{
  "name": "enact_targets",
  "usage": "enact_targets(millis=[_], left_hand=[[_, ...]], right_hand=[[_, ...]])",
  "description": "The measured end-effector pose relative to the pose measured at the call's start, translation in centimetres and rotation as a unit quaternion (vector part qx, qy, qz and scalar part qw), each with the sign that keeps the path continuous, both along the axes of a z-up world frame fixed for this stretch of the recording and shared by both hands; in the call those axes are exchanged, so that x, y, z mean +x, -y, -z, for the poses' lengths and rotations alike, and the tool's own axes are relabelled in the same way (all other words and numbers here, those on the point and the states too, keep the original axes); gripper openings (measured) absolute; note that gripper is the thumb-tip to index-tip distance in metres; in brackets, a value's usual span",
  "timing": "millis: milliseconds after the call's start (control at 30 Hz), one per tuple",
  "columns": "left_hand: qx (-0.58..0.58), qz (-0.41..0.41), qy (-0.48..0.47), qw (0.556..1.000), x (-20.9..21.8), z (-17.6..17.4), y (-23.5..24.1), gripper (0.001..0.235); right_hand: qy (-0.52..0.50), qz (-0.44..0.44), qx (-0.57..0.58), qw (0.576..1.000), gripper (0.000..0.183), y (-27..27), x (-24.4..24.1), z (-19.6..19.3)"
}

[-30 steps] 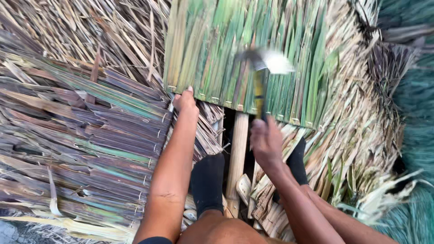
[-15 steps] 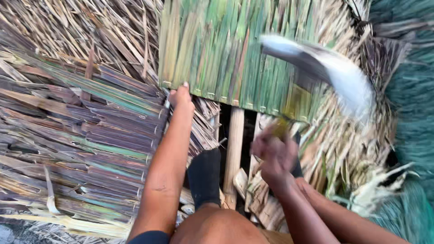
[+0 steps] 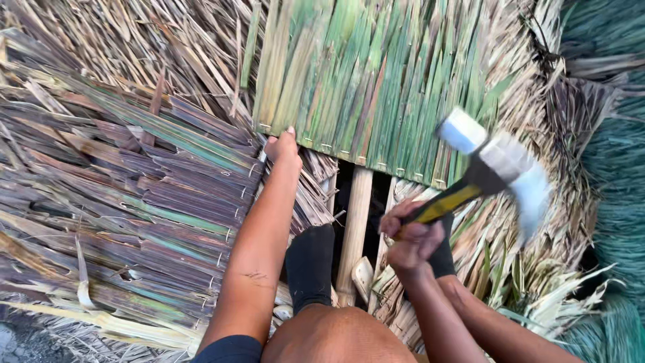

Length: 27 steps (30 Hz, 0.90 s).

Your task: The person uses a hammer to drive nails into green palm-leaf roofing panels laid over a wooden frame. They repeatedly reposition the panels and strike nails along the edges to secure them in place.

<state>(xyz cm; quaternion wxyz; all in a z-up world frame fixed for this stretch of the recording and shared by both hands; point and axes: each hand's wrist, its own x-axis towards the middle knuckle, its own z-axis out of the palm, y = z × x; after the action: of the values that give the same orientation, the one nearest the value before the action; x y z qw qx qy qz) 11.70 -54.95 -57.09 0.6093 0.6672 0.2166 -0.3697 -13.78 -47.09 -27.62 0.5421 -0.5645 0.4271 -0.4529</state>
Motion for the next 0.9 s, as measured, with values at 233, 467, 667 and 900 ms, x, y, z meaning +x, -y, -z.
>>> enact_targets(millis=[233, 467, 667, 900], left_hand=[[0.070, 0.136, -0.040, 0.987, 1.6, -1.7, 0.3, 0.043], [-0.185, 0.179, -0.215, 0.942, 1.1, -14.8, -5.1, 0.028], [-0.201, 0.240, -0.023, 0.949, 8.0, -39.6, -16.2, 0.026], [-0.101, 0.367, 0.147, 0.913, 8.5, -54.2, -35.9, 0.027]], right_hand=[[-0.271, -0.008, 0.281, 0.921, 0.034, 2.5, 2.4, 4.1], [-0.152, -0.068, 0.351, 0.921, 0.031, 3.7, 0.8, -4.2], [-0.178, -0.146, 0.247, 0.941, 0.031, 4.6, 5.9, -24.6], [-0.264, -0.229, 0.099, 0.932, 0.032, -2.8, 7.9, -39.6]])
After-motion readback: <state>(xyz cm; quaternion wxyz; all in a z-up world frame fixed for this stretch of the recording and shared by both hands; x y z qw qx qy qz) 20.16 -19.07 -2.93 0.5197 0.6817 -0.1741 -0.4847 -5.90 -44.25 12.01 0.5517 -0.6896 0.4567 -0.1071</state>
